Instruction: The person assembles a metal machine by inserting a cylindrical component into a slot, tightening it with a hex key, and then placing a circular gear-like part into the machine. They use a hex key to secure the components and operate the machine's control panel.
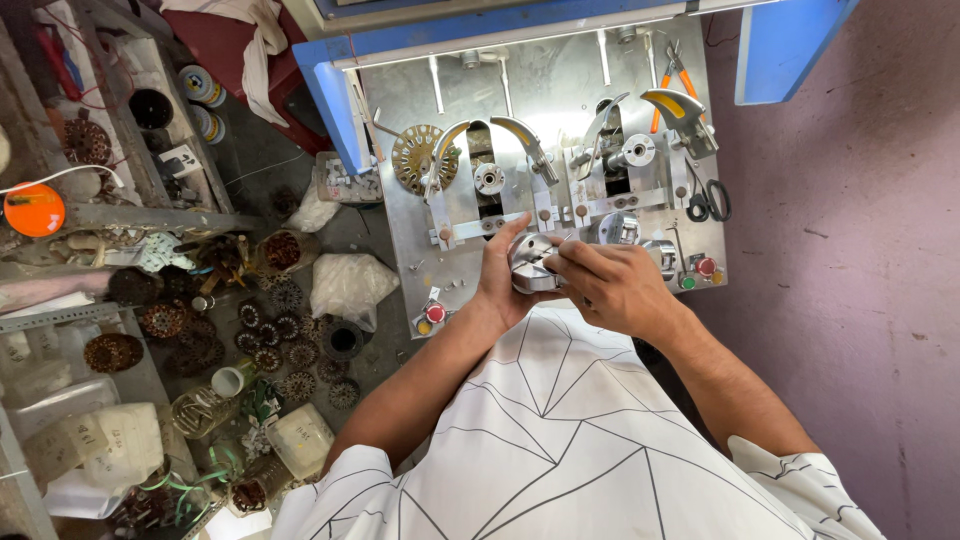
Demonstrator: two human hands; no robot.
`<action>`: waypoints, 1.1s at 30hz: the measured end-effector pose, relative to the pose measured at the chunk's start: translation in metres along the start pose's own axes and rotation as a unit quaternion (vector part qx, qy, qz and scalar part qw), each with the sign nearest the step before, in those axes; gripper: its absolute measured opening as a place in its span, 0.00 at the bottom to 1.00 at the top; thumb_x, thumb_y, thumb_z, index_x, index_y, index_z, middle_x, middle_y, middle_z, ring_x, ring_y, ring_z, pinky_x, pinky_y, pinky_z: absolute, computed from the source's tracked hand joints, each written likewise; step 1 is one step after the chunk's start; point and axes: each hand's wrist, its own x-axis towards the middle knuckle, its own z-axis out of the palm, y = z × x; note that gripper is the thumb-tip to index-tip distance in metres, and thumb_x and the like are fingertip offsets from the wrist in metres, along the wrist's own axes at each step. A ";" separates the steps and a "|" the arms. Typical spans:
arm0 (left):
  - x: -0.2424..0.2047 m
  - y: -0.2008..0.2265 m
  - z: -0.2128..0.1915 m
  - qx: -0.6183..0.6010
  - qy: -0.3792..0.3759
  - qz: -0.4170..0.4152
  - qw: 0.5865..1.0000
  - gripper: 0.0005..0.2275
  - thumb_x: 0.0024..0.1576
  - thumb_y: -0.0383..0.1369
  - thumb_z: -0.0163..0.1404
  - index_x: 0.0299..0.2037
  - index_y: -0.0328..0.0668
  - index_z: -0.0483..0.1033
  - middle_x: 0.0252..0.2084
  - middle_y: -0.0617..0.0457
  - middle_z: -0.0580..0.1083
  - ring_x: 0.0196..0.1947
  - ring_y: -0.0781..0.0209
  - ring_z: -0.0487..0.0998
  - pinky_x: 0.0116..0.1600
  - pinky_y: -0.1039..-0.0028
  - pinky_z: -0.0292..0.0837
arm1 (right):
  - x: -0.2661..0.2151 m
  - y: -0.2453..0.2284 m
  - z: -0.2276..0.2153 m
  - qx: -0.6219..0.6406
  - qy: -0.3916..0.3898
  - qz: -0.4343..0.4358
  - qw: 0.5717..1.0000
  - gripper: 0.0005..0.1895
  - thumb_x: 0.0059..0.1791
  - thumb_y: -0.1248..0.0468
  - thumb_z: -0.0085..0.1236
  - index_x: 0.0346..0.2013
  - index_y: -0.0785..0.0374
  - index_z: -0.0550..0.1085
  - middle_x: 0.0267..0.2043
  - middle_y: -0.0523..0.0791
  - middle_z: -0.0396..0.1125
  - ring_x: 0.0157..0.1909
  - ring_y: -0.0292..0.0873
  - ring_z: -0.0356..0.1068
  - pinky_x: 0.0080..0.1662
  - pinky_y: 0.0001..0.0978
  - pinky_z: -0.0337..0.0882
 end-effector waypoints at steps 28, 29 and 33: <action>0.006 -0.026 -0.029 -0.077 0.000 0.020 0.997 0.21 0.61 0.49 0.43 0.41 0.35 0.77 0.38 0.37 0.78 0.39 0.39 0.81 0.50 0.47 0.77 | -0.196 0.172 -0.217 -0.207 0.002 0.510 0.835 0.30 0.46 0.63 0.75 0.50 0.70 0.63 0.38 0.52 0.67 0.34 0.52 0.74 0.35 0.41 0.74; 0.006 -0.027 -0.030 -0.071 0.016 0.022 0.997 0.22 0.61 0.48 0.42 0.42 0.34 0.77 0.39 0.36 0.78 0.39 0.39 0.81 0.50 0.47 0.77 | -0.216 0.185 -0.229 -0.228 0.005 0.538 0.812 0.29 0.47 0.63 0.75 0.50 0.70 0.63 0.39 0.52 0.67 0.34 0.52 0.74 0.36 0.40 0.74; 0.012 -0.034 -0.031 -0.062 0.053 0.032 0.996 0.23 0.60 0.47 0.40 0.45 0.32 0.76 0.42 0.35 0.78 0.42 0.37 0.81 0.47 0.47 0.78 | -0.281 0.205 -0.255 -0.262 0.016 0.608 0.749 0.27 0.47 0.64 0.74 0.50 0.70 0.65 0.39 0.52 0.68 0.35 0.51 0.74 0.36 0.39 0.74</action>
